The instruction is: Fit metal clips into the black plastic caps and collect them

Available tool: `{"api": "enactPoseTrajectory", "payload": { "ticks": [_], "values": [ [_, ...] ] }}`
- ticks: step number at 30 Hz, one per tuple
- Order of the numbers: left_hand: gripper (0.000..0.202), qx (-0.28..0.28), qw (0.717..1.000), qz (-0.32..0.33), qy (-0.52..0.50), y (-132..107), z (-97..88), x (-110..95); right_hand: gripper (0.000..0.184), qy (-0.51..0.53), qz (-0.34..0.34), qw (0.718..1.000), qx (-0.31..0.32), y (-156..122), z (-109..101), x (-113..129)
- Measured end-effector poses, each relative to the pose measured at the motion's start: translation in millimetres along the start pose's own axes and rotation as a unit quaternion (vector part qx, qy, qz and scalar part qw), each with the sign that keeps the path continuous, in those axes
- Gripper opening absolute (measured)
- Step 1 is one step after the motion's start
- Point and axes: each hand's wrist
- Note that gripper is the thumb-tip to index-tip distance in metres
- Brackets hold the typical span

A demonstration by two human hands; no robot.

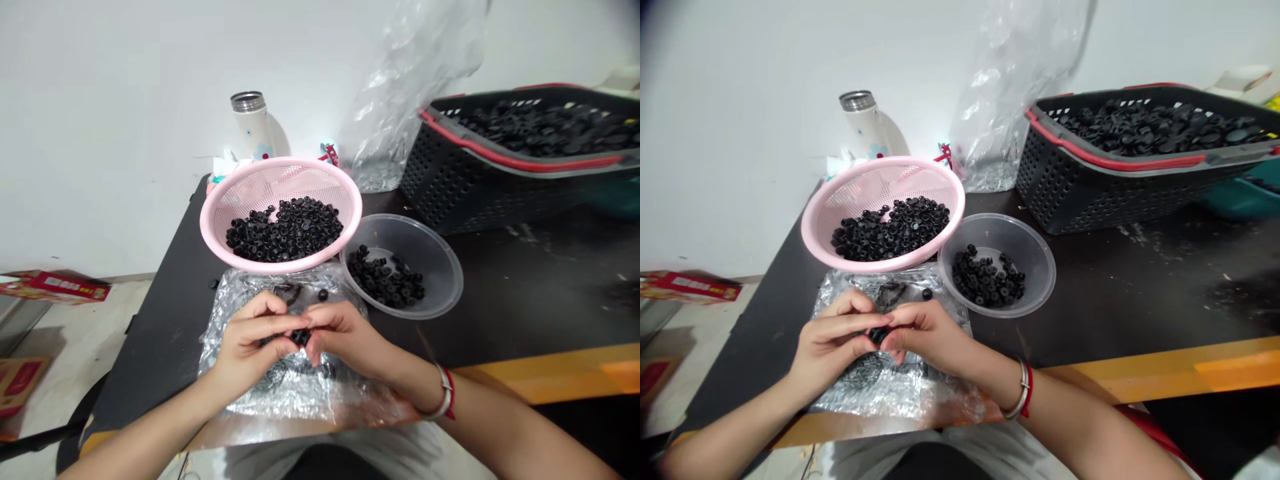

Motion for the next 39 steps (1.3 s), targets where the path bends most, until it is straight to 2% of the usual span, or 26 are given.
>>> {"api": "enactPoseTrajectory", "payload": {
  "ticks": [9,14,17,19,21,23,24,27,29,30,32,33,36,37,39],
  "values": [
    [0.023,-0.036,0.995,-0.053,-0.077,-10.9,11.6,-4.8,0.022,-0.004,-0.055,0.998,-0.018,-2.4,4.8,-11.3],
    [0.024,-0.051,0.994,-0.054,-0.082,-10.8,16.6,-9.7,0.023,-0.010,-0.066,0.997,-0.033,-3.6,7.4,-11.8],
    [0.022,-0.036,0.996,-0.055,-0.061,-5.0,14.3,-11.7,0.026,-0.064,-0.061,0.996,-0.012,-6.3,5.3,-0.3],
    [0.022,-0.036,0.996,-0.069,-0.038,-0.3,9.8,-12.3,0.025,-0.166,-0.087,0.982,-0.022,-8.6,2.6,8.5],
    [0.022,-0.053,0.994,-0.099,-0.014,3.9,3.1,-11.8,0.020,-0.321,-0.144,0.934,-0.061,-10.6,-0.8,14.4],
    [0.019,-0.070,0.990,-0.124,0.017,7.4,-4.7,-9.5,0.024,-0.494,-0.183,0.845,-0.093,-11.7,-4.6,15.9],
    [0.017,-0.072,0.988,-0.129,0.037,9.1,-8.6,-7.6,0.029,-0.572,-0.179,0.794,-0.098,-11.8,-6.5,15.1],
    [0.017,-0.041,0.987,-0.124,0.095,13.5,-19.2,0.2,0.041,-0.739,-0.096,0.661,-0.088,-11.0,-11.8,9.9],
    [0.018,0.009,0.983,-0.134,0.128,15.6,-24.3,5.8,0.043,-0.793,-0.043,0.601,-0.084,-10.3,-14.2,6.6],
    [0.019,0.037,0.978,-0.141,0.146,16.3,-26.2,8.4,0.044,-0.809,-0.028,0.581,-0.084,-10.2,-14.8,5.6],
    [0.020,0.088,0.966,-0.157,0.185,16.5,-28.5,13.1,0.046,-0.822,-0.027,0.563,-0.083,-11.1,-14.0,5.5],
    [0.021,0.111,0.958,-0.160,0.209,16.0,-29.0,15.2,0.046,-0.819,-0.044,0.566,-0.081,-12.2,-12.8,6.8],
    [0.023,0.168,0.935,-0.153,0.272,12.5,-28.3,20.6,0.040,-0.781,-0.168,0.595,-0.091,-18.0,-8.7,18.6],
    [0.022,0.178,0.931,-0.148,0.283,10.8,-27.6,22.2,0.036,-0.763,-0.221,0.597,-0.112,-20.1,-9.2,25.2],
    [0.019,0.187,0.929,-0.137,0.289,7.4,-25.4,25.2,0.029,-0.736,-0.293,0.584,-0.177,-23.3,-16.3,41.5]
  ]
}}
Point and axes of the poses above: each hand's wrist, its own y-axis towards the middle knuckle, its own z-axis out of the palm, x = y × z, and after that the axes turned 3 degrees about z, right-handed
